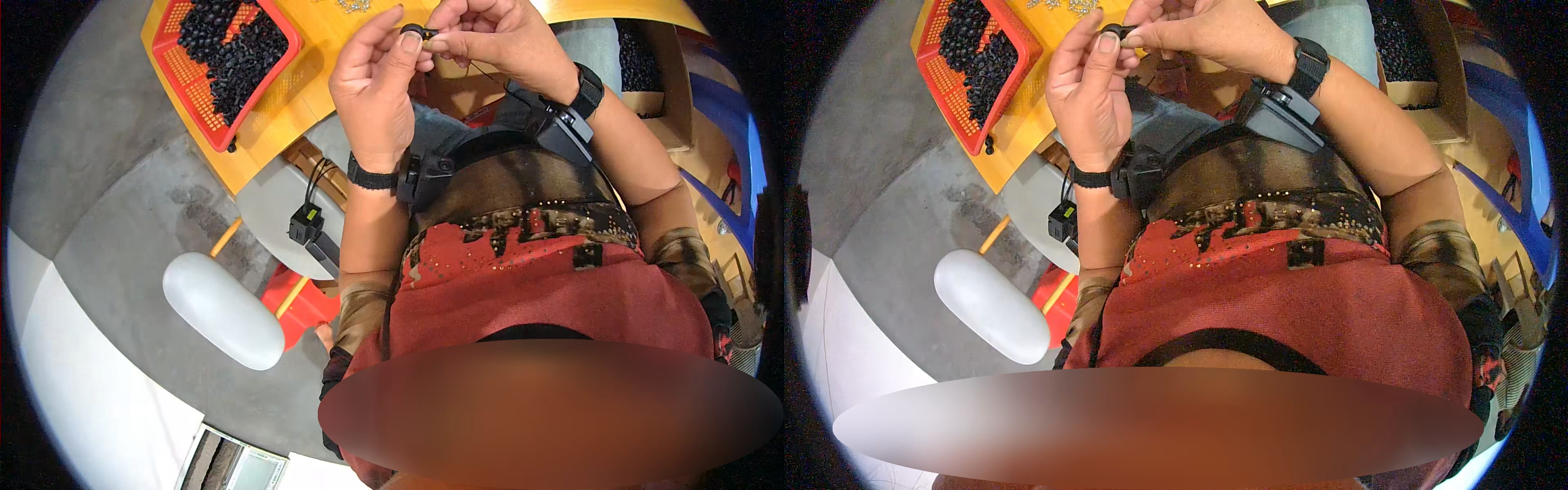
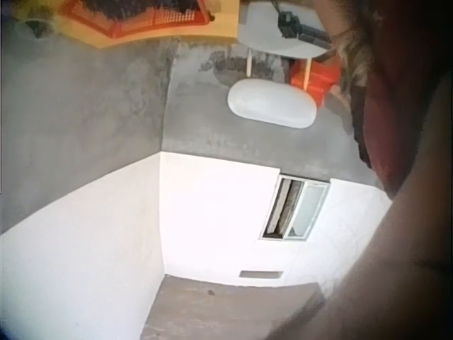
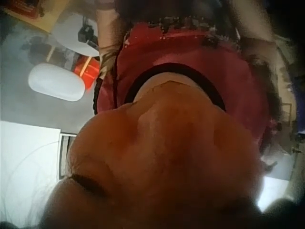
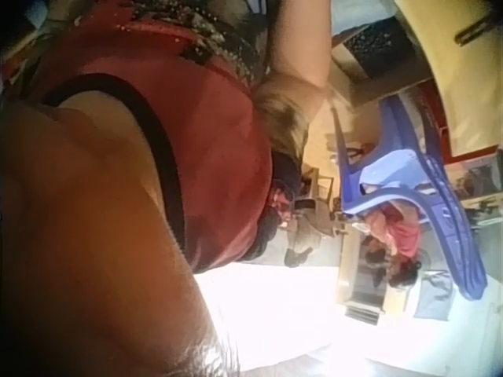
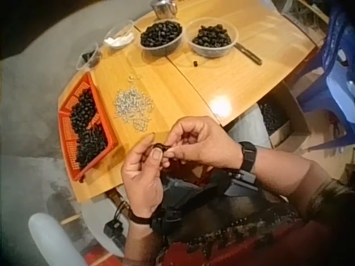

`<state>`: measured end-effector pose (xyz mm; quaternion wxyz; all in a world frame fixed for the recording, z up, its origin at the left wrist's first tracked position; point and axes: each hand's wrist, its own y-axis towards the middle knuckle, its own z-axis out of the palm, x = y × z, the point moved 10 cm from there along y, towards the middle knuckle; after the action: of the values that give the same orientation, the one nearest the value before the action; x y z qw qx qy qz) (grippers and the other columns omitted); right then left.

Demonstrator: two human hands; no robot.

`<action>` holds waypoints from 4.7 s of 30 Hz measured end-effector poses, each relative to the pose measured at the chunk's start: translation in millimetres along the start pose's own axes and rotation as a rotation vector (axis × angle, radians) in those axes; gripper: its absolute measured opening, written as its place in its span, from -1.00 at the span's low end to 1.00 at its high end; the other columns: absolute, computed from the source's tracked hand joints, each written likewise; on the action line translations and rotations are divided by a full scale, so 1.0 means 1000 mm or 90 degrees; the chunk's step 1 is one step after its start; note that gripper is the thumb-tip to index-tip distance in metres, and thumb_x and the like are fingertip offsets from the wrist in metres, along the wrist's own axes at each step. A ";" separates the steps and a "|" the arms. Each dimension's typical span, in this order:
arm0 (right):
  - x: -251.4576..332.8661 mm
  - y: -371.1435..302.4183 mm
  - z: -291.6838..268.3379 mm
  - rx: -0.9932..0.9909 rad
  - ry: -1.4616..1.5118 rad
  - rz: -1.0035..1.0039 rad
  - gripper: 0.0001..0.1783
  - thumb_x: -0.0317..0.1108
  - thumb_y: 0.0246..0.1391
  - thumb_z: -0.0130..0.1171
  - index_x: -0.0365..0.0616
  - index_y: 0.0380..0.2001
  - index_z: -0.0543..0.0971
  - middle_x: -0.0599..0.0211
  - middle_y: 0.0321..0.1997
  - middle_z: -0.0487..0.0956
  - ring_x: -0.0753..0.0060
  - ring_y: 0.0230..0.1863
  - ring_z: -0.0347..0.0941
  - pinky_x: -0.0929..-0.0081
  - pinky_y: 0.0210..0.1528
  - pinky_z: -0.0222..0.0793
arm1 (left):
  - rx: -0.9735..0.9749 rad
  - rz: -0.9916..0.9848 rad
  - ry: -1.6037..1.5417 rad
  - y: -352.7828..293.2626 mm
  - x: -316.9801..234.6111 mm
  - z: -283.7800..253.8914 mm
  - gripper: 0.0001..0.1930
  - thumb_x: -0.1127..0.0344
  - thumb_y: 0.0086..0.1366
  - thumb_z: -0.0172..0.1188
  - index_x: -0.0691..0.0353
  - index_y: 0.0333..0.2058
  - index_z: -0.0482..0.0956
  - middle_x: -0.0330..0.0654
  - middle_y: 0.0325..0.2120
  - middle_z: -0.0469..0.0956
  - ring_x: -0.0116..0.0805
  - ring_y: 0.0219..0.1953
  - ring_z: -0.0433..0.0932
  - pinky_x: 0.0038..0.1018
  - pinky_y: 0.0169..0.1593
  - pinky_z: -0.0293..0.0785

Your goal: The person assembles a small black component by hand, inserting a silver pin into a plastic housing.

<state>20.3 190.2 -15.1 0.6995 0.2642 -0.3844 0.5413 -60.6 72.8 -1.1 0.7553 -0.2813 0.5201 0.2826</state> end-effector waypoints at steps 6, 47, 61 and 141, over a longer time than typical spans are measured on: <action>0.004 0.001 0.005 0.041 -0.029 0.015 -0.85 -0.59 0.21 0.32 -0.23 -0.18 0.59 0.39 -0.24 0.67 0.64 -0.23 0.60 0.64 -0.14 0.53 | 0.034 -0.046 -0.097 0.001 0.000 0.002 -0.68 0.53 0.31 0.35 0.31 -0.01 0.48 -0.11 -0.30 0.64 -0.40 -0.39 0.63 -0.47 -0.25 0.61; 0.066 0.006 0.087 0.476 -0.589 -0.283 -0.77 -0.38 0.14 0.31 -0.38 -0.26 0.60 -0.11 -0.25 0.56 -0.14 -0.18 0.54 0.17 -0.11 0.50 | 0.184 -0.203 -0.343 -0.015 0.042 0.021 -0.37 0.54 0.31 0.34 0.22 0.27 0.24 -0.03 0.08 0.55 -0.19 0.12 0.61 -0.22 0.22 0.58; 0.067 -0.006 0.091 0.587 -0.522 -0.444 -0.82 -0.41 0.17 0.36 -0.33 -0.29 0.61 -0.01 -0.33 0.60 -0.10 -0.28 0.56 0.20 -0.25 0.46 | 0.272 -0.216 -0.350 -0.019 0.042 0.026 -0.28 0.21 0.33 0.39 0.31 0.32 0.23 0.00 0.06 0.54 -0.19 0.05 0.61 -0.32 0.01 0.63; 0.016 0.009 0.010 -0.012 -0.073 -0.075 -0.88 -0.59 0.26 0.25 -0.23 -0.17 0.54 0.39 -0.28 0.63 0.61 -0.26 0.58 0.63 -0.17 0.53 | 0.034 -0.104 -0.386 -0.002 0.025 0.008 -0.73 0.38 0.54 0.07 0.30 0.11 0.59 -0.17 -0.16 0.67 -0.38 -0.17 0.63 -0.49 -0.03 0.58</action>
<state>11.2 194.3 3.3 0.7093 0.3106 -0.4128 0.4796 -46.5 80.7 -21.6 0.9033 -0.2053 0.2537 0.2784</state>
